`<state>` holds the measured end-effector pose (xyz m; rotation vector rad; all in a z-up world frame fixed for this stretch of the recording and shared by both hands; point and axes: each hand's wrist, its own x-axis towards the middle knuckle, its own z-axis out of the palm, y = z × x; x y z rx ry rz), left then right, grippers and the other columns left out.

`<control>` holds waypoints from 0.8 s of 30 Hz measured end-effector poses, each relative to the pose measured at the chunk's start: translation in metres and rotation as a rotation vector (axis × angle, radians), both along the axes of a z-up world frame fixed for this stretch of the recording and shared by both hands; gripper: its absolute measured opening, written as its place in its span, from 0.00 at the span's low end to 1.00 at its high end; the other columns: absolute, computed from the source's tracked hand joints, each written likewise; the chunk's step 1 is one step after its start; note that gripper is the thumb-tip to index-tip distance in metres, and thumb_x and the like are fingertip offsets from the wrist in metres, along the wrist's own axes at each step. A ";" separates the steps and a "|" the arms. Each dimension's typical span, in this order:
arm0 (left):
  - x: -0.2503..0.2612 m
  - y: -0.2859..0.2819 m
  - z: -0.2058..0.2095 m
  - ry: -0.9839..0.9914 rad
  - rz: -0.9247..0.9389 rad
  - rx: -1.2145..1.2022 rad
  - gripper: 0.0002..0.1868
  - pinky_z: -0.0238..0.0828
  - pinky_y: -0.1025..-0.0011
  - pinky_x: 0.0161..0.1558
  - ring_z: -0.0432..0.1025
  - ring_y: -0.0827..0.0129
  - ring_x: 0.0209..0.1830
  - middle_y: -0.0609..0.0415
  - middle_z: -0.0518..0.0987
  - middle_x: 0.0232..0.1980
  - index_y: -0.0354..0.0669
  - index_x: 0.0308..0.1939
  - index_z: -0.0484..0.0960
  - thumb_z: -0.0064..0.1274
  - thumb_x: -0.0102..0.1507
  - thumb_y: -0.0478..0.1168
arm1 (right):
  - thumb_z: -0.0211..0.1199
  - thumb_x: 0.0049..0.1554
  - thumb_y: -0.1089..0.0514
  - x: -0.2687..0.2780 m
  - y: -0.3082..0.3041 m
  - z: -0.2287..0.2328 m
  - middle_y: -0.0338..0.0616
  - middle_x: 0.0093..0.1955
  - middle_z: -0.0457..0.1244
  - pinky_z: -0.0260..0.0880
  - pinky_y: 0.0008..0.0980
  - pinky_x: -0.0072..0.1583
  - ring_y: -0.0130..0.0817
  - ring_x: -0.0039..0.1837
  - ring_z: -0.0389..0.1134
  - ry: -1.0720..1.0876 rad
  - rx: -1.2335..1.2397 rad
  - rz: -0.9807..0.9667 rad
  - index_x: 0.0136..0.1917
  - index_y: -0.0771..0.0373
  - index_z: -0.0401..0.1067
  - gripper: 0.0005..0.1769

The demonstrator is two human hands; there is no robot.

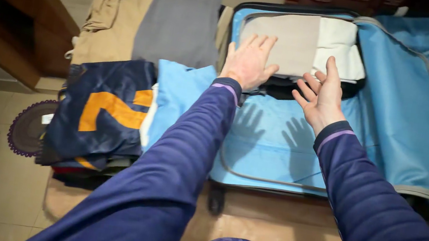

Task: The person unpacks a suitcase by removing folded clothes and toiletries one by one and placing them on a nearby surface. The person handles shirts, pants, and small items like toothpaste and a box, stacking them neatly on the bed.

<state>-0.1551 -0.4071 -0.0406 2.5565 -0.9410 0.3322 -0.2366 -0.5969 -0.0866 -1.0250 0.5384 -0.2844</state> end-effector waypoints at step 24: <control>0.055 -0.164 -0.036 0.244 -0.044 0.423 0.66 0.47 0.33 0.71 0.47 0.56 0.81 0.54 0.52 0.81 0.59 0.79 0.47 0.77 0.45 0.46 | 0.55 0.51 0.19 0.035 -0.108 -0.072 0.60 0.84 0.42 0.53 0.61 0.76 0.53 0.83 0.47 0.423 0.315 0.008 0.84 0.67 0.29 0.70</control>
